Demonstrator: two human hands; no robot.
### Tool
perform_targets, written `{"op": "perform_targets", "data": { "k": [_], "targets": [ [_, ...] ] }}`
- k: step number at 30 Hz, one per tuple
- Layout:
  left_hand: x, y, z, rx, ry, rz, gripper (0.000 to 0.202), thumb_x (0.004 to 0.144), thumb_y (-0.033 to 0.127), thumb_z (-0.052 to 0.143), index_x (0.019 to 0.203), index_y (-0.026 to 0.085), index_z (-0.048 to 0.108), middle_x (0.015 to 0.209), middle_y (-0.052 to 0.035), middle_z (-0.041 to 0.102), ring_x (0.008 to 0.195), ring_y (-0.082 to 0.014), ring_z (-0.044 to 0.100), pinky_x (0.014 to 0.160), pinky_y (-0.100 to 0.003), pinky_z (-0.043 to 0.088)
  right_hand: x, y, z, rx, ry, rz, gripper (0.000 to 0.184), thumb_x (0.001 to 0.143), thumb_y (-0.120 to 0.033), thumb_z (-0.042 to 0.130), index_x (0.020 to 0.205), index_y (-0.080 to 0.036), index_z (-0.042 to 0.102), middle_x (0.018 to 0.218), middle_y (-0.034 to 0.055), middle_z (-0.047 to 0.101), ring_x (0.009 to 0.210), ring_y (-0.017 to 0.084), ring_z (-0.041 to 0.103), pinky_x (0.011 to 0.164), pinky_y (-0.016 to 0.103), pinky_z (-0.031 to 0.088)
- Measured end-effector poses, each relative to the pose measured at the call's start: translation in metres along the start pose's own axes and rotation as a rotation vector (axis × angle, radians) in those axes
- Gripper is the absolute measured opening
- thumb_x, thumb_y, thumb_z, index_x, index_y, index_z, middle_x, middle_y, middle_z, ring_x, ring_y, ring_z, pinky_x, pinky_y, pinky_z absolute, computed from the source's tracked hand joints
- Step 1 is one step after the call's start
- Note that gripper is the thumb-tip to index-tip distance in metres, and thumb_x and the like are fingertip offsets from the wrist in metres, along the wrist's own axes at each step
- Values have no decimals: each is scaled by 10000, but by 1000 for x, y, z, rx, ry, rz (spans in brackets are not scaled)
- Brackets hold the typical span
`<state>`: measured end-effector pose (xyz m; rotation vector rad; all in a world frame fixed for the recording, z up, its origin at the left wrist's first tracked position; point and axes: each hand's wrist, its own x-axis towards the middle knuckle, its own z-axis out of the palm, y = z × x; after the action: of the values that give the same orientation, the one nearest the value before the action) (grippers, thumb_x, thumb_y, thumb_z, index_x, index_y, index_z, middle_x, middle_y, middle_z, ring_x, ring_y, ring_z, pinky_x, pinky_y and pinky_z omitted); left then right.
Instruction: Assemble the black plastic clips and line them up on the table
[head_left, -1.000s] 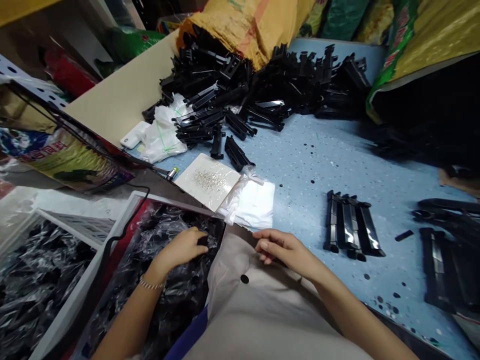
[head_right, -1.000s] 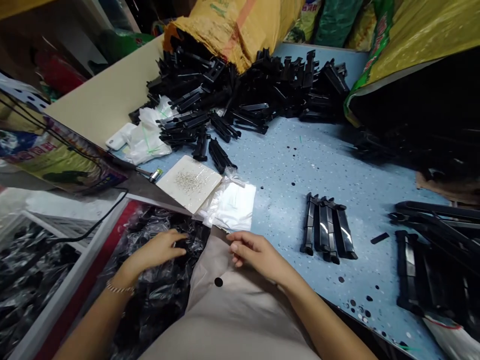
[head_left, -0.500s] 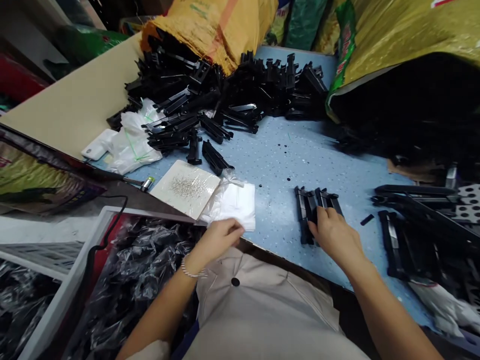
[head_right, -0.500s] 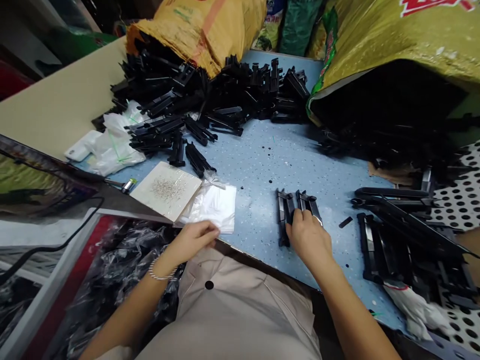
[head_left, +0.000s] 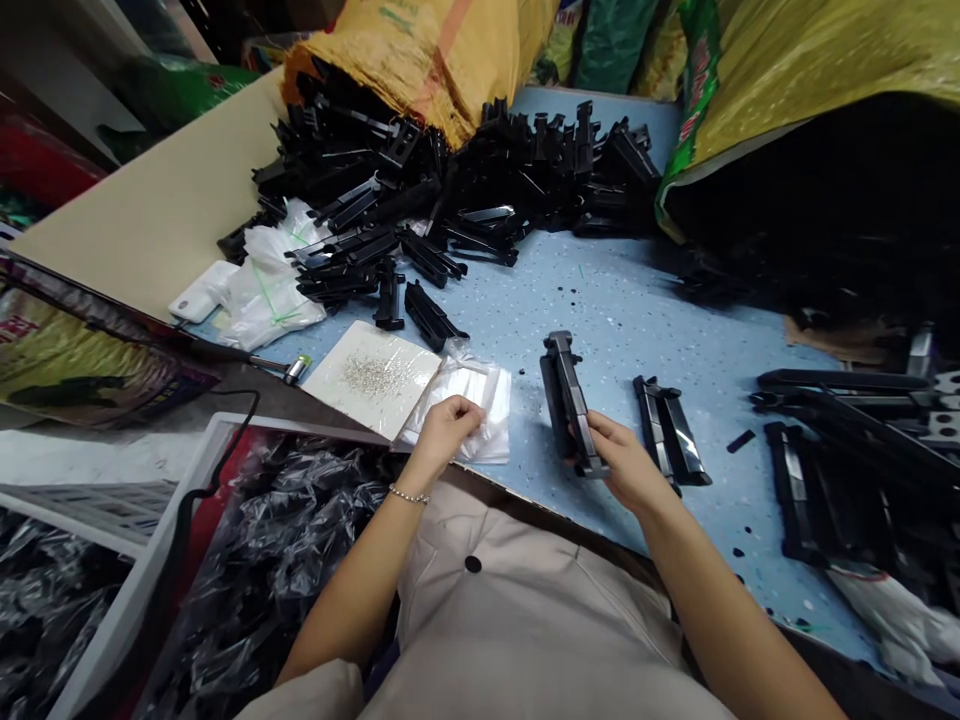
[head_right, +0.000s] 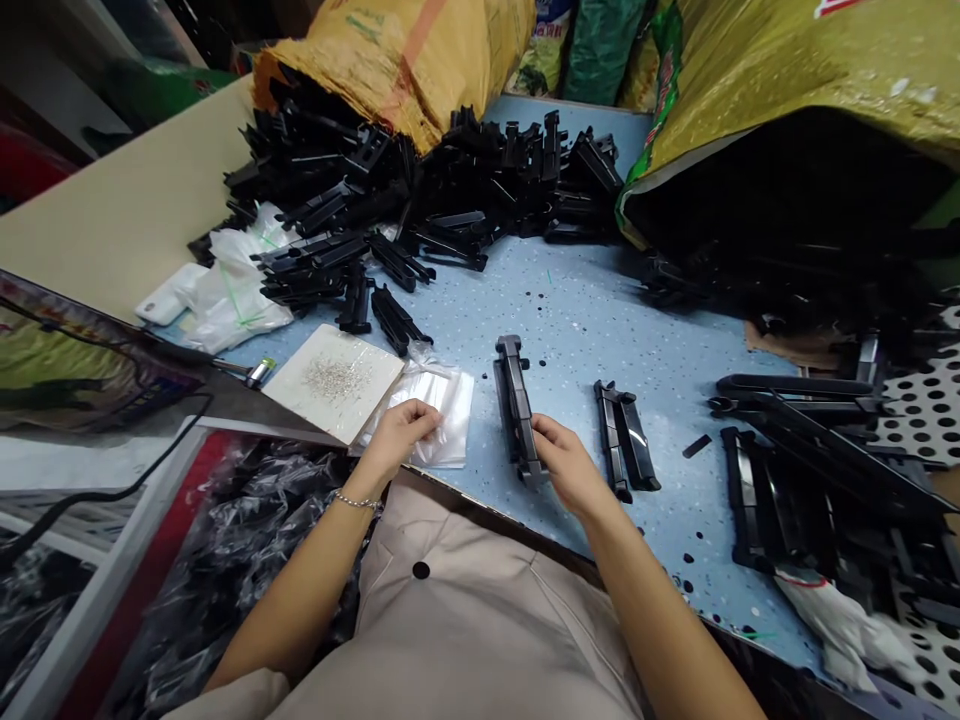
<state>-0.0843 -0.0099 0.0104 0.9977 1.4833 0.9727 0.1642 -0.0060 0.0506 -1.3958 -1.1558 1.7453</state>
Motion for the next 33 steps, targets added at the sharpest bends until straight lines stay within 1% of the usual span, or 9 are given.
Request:
{"op": "perform_targets", "data": {
  "k": [4,9,12,15,19,23,27,30,33],
  "targets": [
    [-1,-4,10,-17,77,13,175,673,206,683,763,171,537,659,38,584,566,-91,542,577,-211,427,18,-11,34,220,-42,3,315,744,-485,702,806,-184,636,621,-18,567,552,117,502,530,240,413],
    [-5,-5,14,76,110,65,246,717,201,685,944,167,594,675,34,582,606,-105,546,599,-220,428,27,-11,47,309,-47,16,330,705,-472,754,774,-175,628,681,-4,608,565,106,505,501,223,405],
    [-6,-3,14,235,90,92,68,756,215,656,805,172,638,680,11,595,624,-116,542,596,-230,414,28,-9,46,360,-35,36,328,683,-454,781,768,-174,632,706,9,634,619,130,552,535,239,451],
    [-6,-1,17,327,102,122,136,740,234,674,655,174,586,655,17,570,627,-114,524,600,-228,400,35,-9,49,509,-50,51,311,666,-422,811,731,-175,632,701,2,632,663,142,578,673,308,530],
    [-3,2,15,198,99,116,162,704,216,678,635,175,538,630,34,545,591,-101,516,591,-222,403,54,-5,62,722,-75,89,310,641,-395,837,743,-192,627,705,-12,639,673,145,590,791,413,553],
    [-6,9,-6,-56,103,58,181,718,251,672,716,184,503,602,48,556,541,-100,549,572,-224,444,65,0,70,689,-25,87,346,599,-392,862,710,-189,605,652,-28,605,627,130,565,793,411,562],
    [-9,12,-20,-52,165,97,182,749,241,653,778,193,481,704,14,630,658,-125,632,613,-227,489,57,-6,69,674,-5,21,329,627,-395,847,710,-192,601,695,-29,599,658,121,558,839,389,559],
    [-11,12,-16,63,102,134,54,804,172,541,800,195,492,737,-7,656,680,-141,645,639,-256,513,54,-12,74,671,-84,40,327,648,-412,823,734,-188,600,713,-21,597,672,126,553,762,356,557],
    [-16,15,-14,418,53,303,220,789,48,435,832,187,600,857,-38,679,808,-162,651,791,-310,521,54,-11,79,499,-39,15,342,653,-443,795,730,-174,598,662,-27,560,621,111,503,597,251,492]
  ]
}}
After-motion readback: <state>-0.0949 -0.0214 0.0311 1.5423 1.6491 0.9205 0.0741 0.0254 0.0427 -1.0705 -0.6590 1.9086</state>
